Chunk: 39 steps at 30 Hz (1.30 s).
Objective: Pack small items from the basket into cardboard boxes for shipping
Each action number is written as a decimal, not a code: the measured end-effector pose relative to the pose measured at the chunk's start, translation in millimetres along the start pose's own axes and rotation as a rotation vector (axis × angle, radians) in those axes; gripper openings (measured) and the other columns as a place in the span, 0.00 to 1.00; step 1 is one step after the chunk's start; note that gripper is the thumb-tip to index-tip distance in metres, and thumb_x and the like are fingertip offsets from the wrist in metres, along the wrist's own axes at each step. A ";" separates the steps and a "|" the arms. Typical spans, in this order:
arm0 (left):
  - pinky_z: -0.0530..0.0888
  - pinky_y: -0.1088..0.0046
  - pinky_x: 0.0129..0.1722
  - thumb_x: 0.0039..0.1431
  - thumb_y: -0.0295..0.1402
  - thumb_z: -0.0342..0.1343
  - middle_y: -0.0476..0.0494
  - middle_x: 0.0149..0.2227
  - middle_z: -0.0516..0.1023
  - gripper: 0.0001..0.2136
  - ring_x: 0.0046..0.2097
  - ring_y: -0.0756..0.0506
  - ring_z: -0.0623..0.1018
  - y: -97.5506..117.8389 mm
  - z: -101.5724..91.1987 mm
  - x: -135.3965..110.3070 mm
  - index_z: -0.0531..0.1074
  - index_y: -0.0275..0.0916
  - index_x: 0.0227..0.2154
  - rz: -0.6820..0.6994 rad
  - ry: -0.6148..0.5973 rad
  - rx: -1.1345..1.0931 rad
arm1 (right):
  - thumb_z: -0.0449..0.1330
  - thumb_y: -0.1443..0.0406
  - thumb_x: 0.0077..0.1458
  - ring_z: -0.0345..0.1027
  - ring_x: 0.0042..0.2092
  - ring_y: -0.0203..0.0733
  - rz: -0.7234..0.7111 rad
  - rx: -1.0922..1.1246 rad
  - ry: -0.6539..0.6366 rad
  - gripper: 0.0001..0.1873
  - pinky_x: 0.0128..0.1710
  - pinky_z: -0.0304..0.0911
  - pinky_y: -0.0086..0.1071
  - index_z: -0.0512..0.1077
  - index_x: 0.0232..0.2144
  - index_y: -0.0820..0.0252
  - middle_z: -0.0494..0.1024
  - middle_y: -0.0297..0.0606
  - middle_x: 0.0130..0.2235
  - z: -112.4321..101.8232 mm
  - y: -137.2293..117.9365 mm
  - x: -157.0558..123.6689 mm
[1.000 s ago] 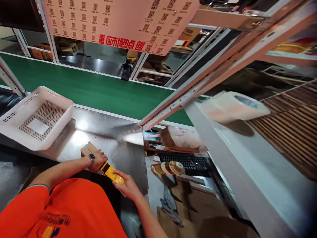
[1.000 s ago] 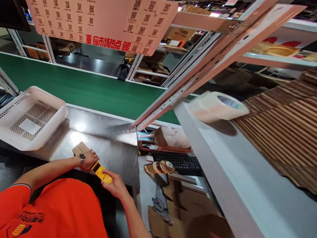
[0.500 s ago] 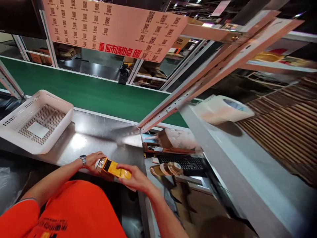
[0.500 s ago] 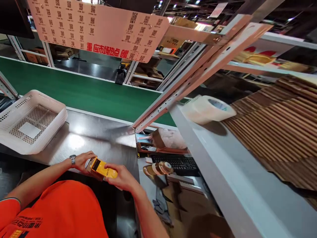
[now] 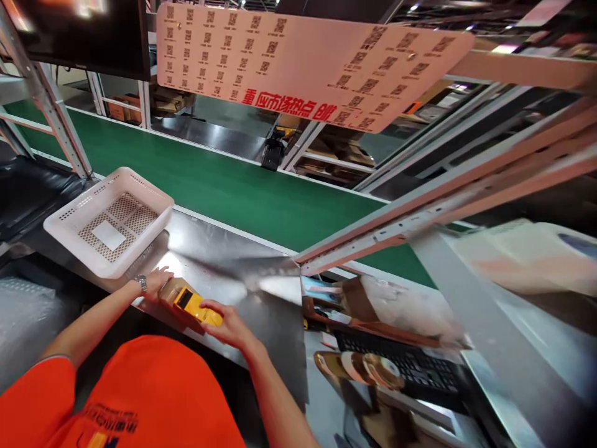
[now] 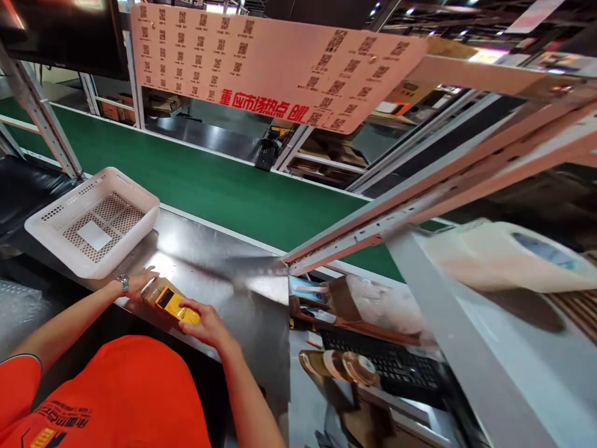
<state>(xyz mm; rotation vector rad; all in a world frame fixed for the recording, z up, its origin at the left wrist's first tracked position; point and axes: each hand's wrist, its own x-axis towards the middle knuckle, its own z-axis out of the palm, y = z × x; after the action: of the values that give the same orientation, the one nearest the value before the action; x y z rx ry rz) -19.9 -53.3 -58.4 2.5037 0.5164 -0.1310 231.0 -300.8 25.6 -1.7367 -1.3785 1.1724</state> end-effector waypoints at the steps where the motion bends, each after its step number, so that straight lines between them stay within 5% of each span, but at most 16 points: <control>1: 0.67 0.39 0.73 0.40 0.39 0.81 0.24 0.72 0.74 0.52 0.76 0.20 0.66 3.3 -1.4 -0.4 0.70 0.36 0.71 -0.009 -0.010 -0.009 | 0.69 0.59 0.49 0.81 0.40 0.46 0.020 0.009 -0.009 0.26 0.44 0.76 0.36 0.85 0.52 0.53 0.89 0.35 0.44 6.2 -0.1 10.9; 5: 0.63 0.40 0.76 0.40 0.49 0.83 0.18 0.79 0.61 0.62 0.79 0.19 0.61 21.2 -7.6 10.7 0.61 0.35 0.77 0.056 -0.038 -0.037 | 0.68 0.57 0.51 0.81 0.42 0.46 0.029 0.016 -0.017 0.29 0.46 0.75 0.37 0.84 0.56 0.55 0.89 0.37 0.46 15.0 -6.6 37.6; 12: 0.60 0.43 0.77 0.44 0.45 0.82 0.25 0.66 0.78 0.46 0.74 0.23 0.70 35.2 -22.6 42.0 0.75 0.34 0.65 0.053 -0.154 0.085 | 0.67 0.55 0.52 0.81 0.44 0.49 0.063 -0.035 -0.046 0.31 0.48 0.75 0.39 0.83 0.57 0.56 0.89 0.38 0.47 11.6 -21.4 51.4; 22: 0.59 0.39 0.78 0.46 0.41 0.79 0.26 0.64 0.80 0.41 0.73 0.23 0.72 12.6 -2.4 48.1 0.77 0.34 0.64 0.098 -0.130 0.009 | 0.71 0.60 0.46 0.76 0.33 0.47 0.266 -0.247 -0.074 0.23 0.37 0.67 0.36 0.89 0.47 0.50 0.87 0.36 0.34 -57.6 27.2 -59.5; 25: 0.60 0.40 0.78 0.45 0.41 0.79 0.25 0.64 0.79 0.43 0.70 0.25 0.76 7.6 1.4 49.9 0.76 0.35 0.66 0.118 -0.131 -0.018 | 0.71 0.62 0.45 0.76 0.34 0.47 0.271 -0.296 -0.084 0.21 0.38 0.65 0.37 0.90 0.45 0.49 0.87 0.36 0.33 -49.6 37.9 -54.0; 29: 0.61 0.40 0.78 0.45 0.42 0.79 0.25 0.66 0.78 0.44 0.66 0.25 0.80 4.7 3.6 48.3 0.76 0.35 0.66 0.101 -0.124 -0.019 | 0.71 0.62 0.47 0.76 0.33 0.43 0.325 -0.249 -0.078 0.19 0.36 0.65 0.33 0.89 0.43 0.51 0.84 0.31 0.30 -16.4 43.2 -12.6; 34: 0.76 0.52 0.68 0.37 0.36 0.80 0.29 0.69 0.75 0.49 0.64 0.26 0.80 -0.4 8.2 39.7 0.72 0.36 0.67 0.023 -0.077 -0.113 | 0.71 0.60 0.55 0.82 0.39 0.50 0.385 -0.350 0.125 0.24 0.41 0.70 0.37 0.87 0.54 0.52 0.88 0.38 0.36 -12.0 62.4 -5.0; 39: 0.74 0.54 0.71 0.35 0.35 0.82 0.35 0.67 0.75 0.49 0.66 0.29 0.78 -0.6 12.6 23.5 0.73 0.37 0.66 -0.050 0.102 -0.276 | 0.65 0.57 0.66 0.84 0.51 0.62 0.534 -0.522 0.365 0.38 0.55 0.73 0.49 0.71 0.75 0.58 0.88 0.57 0.51 -29.1 98.7 -23.4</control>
<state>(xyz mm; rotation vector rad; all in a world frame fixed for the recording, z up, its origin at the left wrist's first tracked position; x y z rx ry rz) 1.8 -52.0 -74.0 2.2367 0.5957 0.0474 296.6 -347.4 -42.7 -2.6527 -1.0804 0.7052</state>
